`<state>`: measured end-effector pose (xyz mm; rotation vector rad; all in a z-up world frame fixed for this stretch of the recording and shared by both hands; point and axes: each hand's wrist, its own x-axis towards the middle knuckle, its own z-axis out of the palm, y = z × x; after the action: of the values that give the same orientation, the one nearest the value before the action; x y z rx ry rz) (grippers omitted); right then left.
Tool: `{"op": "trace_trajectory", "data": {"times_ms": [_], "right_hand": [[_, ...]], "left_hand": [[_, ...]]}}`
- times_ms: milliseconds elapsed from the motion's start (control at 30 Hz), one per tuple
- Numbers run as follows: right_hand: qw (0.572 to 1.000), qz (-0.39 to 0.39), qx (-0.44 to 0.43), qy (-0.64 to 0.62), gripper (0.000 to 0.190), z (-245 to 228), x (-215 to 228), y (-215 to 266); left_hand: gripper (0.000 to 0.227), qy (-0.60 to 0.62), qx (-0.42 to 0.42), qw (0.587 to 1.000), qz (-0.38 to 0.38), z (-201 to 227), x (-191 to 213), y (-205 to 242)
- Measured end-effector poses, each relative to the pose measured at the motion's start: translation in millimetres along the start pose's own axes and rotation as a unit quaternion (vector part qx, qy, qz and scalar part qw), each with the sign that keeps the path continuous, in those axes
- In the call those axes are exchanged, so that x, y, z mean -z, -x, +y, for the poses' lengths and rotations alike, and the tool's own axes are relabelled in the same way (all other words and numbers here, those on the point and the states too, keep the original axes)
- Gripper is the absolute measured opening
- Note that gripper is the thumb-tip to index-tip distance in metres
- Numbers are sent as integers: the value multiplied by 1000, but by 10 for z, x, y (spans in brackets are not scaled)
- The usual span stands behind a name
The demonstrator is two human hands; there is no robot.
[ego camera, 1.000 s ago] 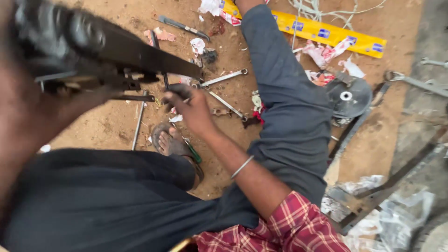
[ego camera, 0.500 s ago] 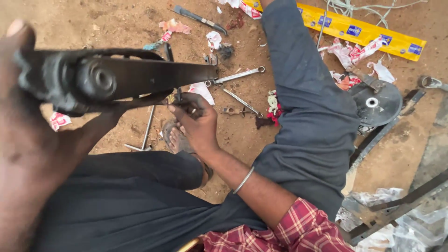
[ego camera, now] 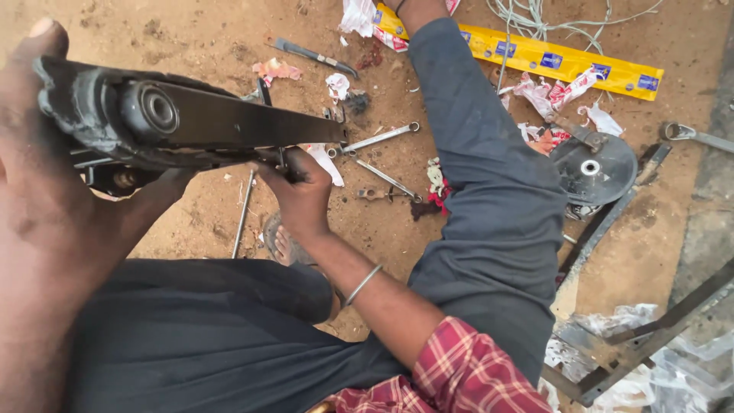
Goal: Cleaning and assembling a motorcycle swingarm using various tools.
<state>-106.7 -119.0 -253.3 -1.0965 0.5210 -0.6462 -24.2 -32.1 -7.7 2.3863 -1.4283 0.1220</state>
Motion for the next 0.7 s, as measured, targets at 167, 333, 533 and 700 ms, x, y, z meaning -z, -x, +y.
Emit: {"op": "trace_trajectory", "data": {"times_ms": [167,333,533,700], "right_hand": [[992,13,74,97,14,-247,88,-40],[986,31,90,134,18,-163,193,-44],[940,48,222,253,84,-534,345,-181],[865,7,301,401,106,-751,-171,-453]], "left_hand": [[108,-36,-1,999,-7,-23,27,15],[110,-36,-11,999,2,-2,26,-32],[101,-155,-17,987,32,-1,127,-175],[78,-261,-59,962,59,-282,-44,-60]]}}
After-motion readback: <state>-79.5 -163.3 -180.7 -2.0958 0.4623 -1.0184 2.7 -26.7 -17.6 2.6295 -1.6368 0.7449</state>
